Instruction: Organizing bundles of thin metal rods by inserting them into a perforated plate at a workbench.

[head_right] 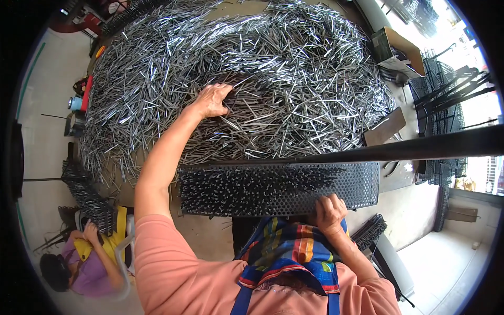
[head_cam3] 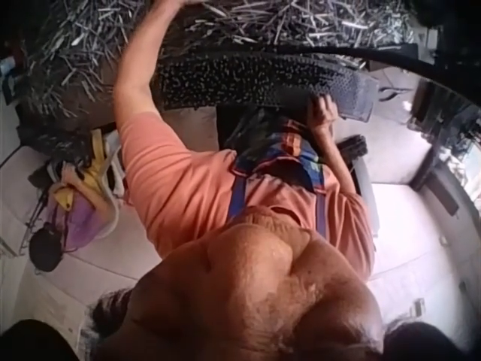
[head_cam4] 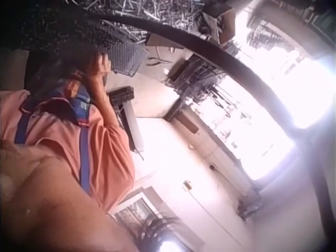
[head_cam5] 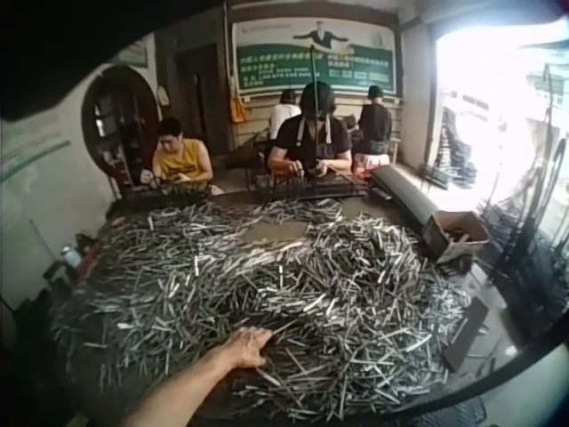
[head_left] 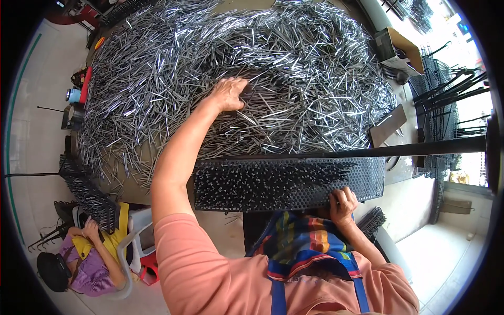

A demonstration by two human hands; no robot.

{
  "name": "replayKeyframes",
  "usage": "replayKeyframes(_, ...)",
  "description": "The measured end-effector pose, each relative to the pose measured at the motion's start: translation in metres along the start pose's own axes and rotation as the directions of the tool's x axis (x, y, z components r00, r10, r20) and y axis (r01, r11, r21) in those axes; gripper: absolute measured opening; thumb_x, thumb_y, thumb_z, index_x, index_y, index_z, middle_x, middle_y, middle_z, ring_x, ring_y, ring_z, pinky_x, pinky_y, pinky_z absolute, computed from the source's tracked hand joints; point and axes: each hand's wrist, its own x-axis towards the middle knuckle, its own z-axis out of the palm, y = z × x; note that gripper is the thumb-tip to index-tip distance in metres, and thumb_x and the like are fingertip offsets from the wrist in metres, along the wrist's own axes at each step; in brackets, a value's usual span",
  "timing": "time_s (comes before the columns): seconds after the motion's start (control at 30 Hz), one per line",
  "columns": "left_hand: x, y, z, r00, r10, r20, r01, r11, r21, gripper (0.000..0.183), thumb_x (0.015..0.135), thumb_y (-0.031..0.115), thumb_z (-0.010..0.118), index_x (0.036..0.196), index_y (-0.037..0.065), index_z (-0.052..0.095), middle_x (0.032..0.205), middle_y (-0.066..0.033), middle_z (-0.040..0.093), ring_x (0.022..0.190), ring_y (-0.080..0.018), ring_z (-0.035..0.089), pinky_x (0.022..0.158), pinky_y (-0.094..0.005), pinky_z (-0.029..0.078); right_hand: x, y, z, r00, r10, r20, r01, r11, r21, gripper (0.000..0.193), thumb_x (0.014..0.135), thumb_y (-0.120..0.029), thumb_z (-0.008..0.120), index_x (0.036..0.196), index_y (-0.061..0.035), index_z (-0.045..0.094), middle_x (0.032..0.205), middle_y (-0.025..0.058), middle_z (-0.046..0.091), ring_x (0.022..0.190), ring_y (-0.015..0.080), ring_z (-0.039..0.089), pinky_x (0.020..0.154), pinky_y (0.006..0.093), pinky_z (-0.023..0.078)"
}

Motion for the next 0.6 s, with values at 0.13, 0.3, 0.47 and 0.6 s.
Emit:
replayKeyframes(0.13, 0.007, -0.015, 0.022, 0.961, 0.122, -0.247, -0.154, 0.982, -0.112, 0.047, 0.068, 0.024, 0.077, 0.105, 0.005, 0.056, 0.109, -0.0158, 0.064, 0.107, -0.0346, 0.06, 0.094, -0.0434, 0.046, 0.002, -0.002, 0.0, 1.0, -0.002, 0.018, 0.002, 1.0, 0.006, 0.014, 0.072, -0.003, 0.069, 0.082, -0.0065, 0.06, 0.073, 0.0104, 0.053, 0.063, 0.0303, 0.053, 0.057, 0.039, 0.04)
replayKeyframes(0.3, -0.006, -0.013, 0.027, 0.972, 0.067, -0.226, -0.078, 0.996, -0.041, 0.038, 0.064, 0.023, 0.081, 0.088, 0.007, 0.055, 0.082, -0.0105, 0.067, 0.086, -0.0341, 0.065, 0.078, -0.0443, 0.046, 0.003, -0.001, 0.001, 1.0, 0.006, 0.011, -0.005, 1.0, -0.011, 0.012, 0.073, -0.006, 0.069, 0.081, -0.0069, 0.06, 0.073, 0.0097, 0.053, 0.063, 0.0297, 0.055, 0.058, 0.0387, 0.041)
replayKeyframes(0.47, 0.005, -0.004, 0.028, 0.963, 0.104, -0.25, -0.108, 0.994, -0.002, 0.038, 0.067, 0.02, 0.077, 0.094, 0.008, 0.052, 0.092, -0.01, 0.066, 0.094, -0.0337, 0.063, 0.081, -0.0464, 0.042, 0.002, -0.001, 0.0, 1.0, 0.004, 0.004, -0.004, 1.0, -0.003, 0.013, 0.072, -0.003, 0.069, 0.08, -0.0064, 0.06, 0.073, 0.0108, 0.053, 0.063, 0.031, 0.053, 0.057, 0.0393, 0.04)
replayKeyframes(0.6, 0.008, 0.003, 0.029, 0.97, 0.074, -0.23, -0.086, 0.995, -0.045, 0.04, 0.066, 0.019, 0.077, 0.094, 0.007, 0.051, 0.093, -0.01, 0.064, 0.096, -0.0341, 0.063, 0.081, -0.0468, 0.042, 0.001, -0.001, 0.0, 1.0, 0.001, 0.002, -0.001, 1.0, -0.012, 0.011, 0.073, -0.007, 0.069, 0.08, -0.007, 0.061, 0.072, 0.01, 0.053, 0.062, 0.03, 0.054, 0.057, 0.0392, 0.04)
